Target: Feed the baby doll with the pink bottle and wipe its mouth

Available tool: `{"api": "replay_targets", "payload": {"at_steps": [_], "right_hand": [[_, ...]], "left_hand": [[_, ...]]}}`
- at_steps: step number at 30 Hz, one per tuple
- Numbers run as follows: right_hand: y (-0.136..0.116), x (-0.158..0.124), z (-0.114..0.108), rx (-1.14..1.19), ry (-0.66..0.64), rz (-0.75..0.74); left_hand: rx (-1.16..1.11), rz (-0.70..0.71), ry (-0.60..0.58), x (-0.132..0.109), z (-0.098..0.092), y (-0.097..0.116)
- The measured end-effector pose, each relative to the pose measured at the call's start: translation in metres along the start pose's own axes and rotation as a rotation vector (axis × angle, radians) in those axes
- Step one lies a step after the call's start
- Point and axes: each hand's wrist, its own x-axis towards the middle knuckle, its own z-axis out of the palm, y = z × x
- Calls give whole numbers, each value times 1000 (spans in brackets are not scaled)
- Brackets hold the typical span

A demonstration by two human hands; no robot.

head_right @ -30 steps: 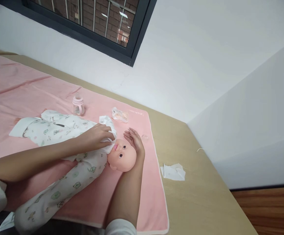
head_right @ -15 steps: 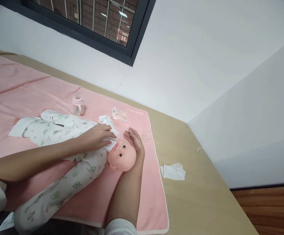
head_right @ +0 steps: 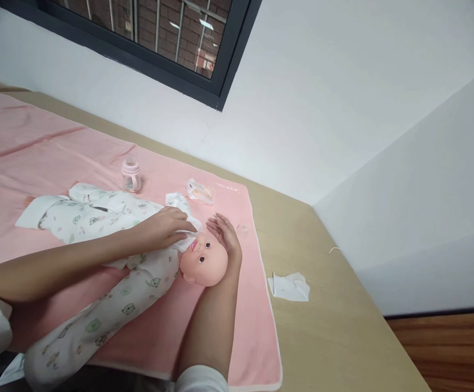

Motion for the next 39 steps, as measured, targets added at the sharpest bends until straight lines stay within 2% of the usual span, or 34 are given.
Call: {"api": "replay_targets", "payload": {"at_steps": [4, 10, 14, 30, 36, 39], "right_hand": [[1, 1, -4, -10, 1, -3], [2, 9, -9, 9, -25, 31], [5, 16, -11, 64, -7, 69], [4, 14, -10, 48, -15, 47], [10, 18, -14, 77, -53, 38], [12, 19, -17, 77, -70, 44]], "left_hand": [[-78, 13, 42, 0, -3, 2], [-244, 4, -29, -3, -14, 10], [-222, 5, -80, -4, -14, 13], [-97, -1, -77, 0, -6, 8], [-85, -31, -48, -1, -12, 5], [-169, -26, -23, -4, -17, 5]]}}
